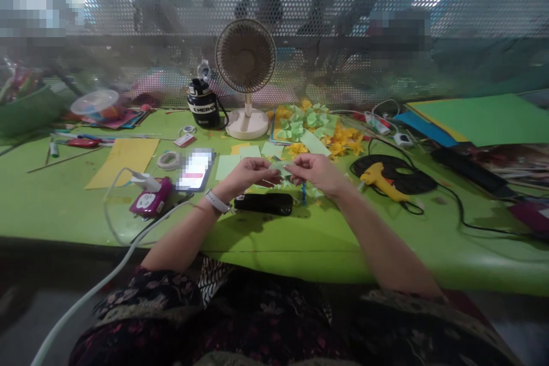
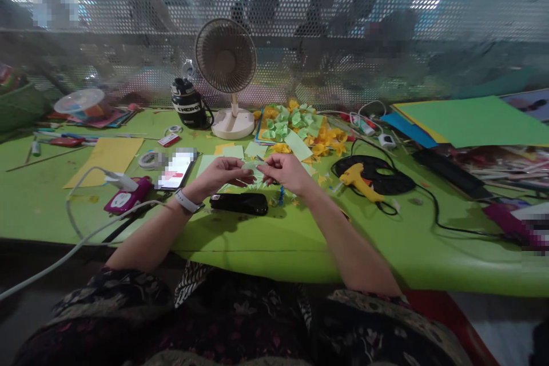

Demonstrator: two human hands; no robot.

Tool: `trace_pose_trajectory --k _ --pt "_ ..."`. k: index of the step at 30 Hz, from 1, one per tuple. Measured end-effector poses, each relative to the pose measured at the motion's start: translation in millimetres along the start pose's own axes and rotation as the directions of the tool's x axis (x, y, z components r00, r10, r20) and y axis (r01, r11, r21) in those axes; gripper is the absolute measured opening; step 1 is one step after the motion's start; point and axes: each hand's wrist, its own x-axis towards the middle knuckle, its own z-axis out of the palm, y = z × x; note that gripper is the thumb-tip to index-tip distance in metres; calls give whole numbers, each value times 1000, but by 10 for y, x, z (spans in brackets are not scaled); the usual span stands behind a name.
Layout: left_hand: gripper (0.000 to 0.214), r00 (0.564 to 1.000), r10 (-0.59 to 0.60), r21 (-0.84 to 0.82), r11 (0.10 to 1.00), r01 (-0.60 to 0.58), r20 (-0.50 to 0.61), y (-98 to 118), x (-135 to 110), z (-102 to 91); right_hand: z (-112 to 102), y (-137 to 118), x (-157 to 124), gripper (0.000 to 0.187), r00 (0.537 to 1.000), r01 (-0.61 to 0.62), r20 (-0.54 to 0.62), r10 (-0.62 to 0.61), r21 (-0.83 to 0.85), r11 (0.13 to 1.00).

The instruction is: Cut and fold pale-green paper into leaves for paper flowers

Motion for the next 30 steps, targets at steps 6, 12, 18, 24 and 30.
trace_pose_trajectory --k 6,12,18,24,30 --pt "40 999 37 15 999 -37 17 -11 10 -32 6 -35 -19 40 1000 -8 2 8 27 1000" --pt "42 998 51 39 998 -53 48 34 -28 -28 -23 -102 -6 39 994 -56 93 55 11 998" --pt "33 997 29 124 992 -38 75 108 -95 5 -28 -58 -67 36 991 -46 127 46 -7 999" --pt "24 988 37 193 979 -66 149 50 -183 112 14 105 -282 39 995 -88 57 86 34 996" --pt "26 979 -40 214 977 -4 199 -3 -373 271 18 177 -597 44 985 -131 116 125 47 990"
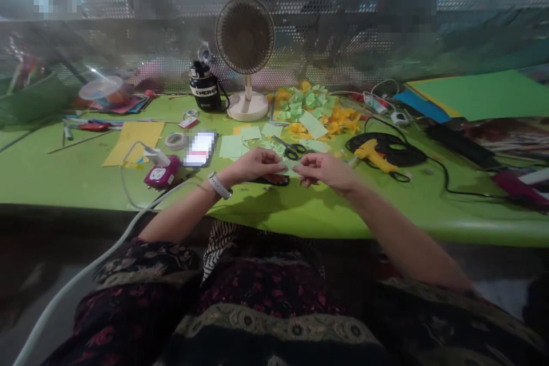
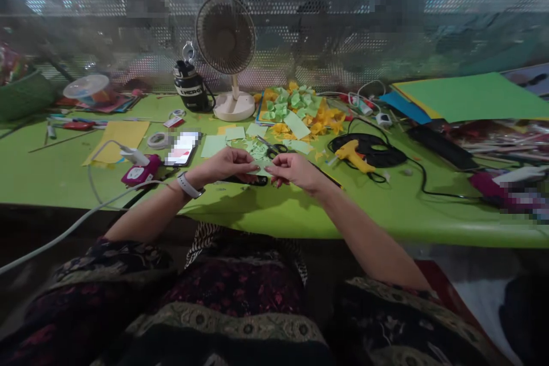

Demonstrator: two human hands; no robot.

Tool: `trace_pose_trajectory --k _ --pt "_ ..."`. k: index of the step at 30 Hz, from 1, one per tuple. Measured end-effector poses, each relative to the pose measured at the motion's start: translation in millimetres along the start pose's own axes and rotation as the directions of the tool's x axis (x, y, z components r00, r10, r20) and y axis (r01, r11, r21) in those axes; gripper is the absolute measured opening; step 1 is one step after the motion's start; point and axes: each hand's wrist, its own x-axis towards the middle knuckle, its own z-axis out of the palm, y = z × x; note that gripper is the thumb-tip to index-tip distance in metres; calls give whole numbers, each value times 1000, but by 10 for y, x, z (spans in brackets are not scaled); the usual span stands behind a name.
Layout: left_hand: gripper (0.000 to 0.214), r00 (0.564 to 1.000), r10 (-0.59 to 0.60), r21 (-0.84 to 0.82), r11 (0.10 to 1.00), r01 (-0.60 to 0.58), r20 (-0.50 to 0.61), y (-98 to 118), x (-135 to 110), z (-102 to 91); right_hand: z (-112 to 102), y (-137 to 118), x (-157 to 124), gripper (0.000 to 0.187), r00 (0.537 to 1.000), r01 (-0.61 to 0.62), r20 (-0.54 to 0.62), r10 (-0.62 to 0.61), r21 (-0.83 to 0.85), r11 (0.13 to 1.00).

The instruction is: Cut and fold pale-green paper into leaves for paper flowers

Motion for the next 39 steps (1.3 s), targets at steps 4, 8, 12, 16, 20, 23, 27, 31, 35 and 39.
trace_pose_trajectory --k 4,8,12,16,20,23,27,31,35,39 --pt "28 997 -69 -12 998 70 27 -109 -108 72 99 63 -151 44 1000 -23 14 23 -19 1000" --pt "29 992 -125 -40 991 126 27 -268 -188 119 195 200 -210 40 999 -47 25 48 -45 998" --pt "31 987 -161 -31 986 162 30 -392 -232 162 242 352 -204 38 992 -124 28 123 29 992" --pt "32 987 -160 14 987 160 -19 -470 -243 168 240 422 -145 36 980 -200 32 198 76 977" --pt "29 983 -84 106 989 102 -162 -418 -304 88 202 417 -37 28 963 -268 13 268 94 959" --pt "28 973 -13 97 995 37 -232 -282 -361 -15 165 420 64 22 954 -297 -8 299 82 951" --pt "28 942 68 111 993 -34 -328 -113 -309 -150 121 455 191 19 946 -316 -51 321 86 945" --pt "27 904 191 234 967 -105 -383 -60 -63 -240 99 473 264 22 939 -319 -100 329 97 943" --pt "33 924 264 552 831 -73 -276 -57 233 -227 97 442 303 20 934 -339 -91 346 86 937" --pt "41 966 209 743 668 -26 -153 -79 470 -113 67 415 350 16 940 -332 -57 335 52 942"
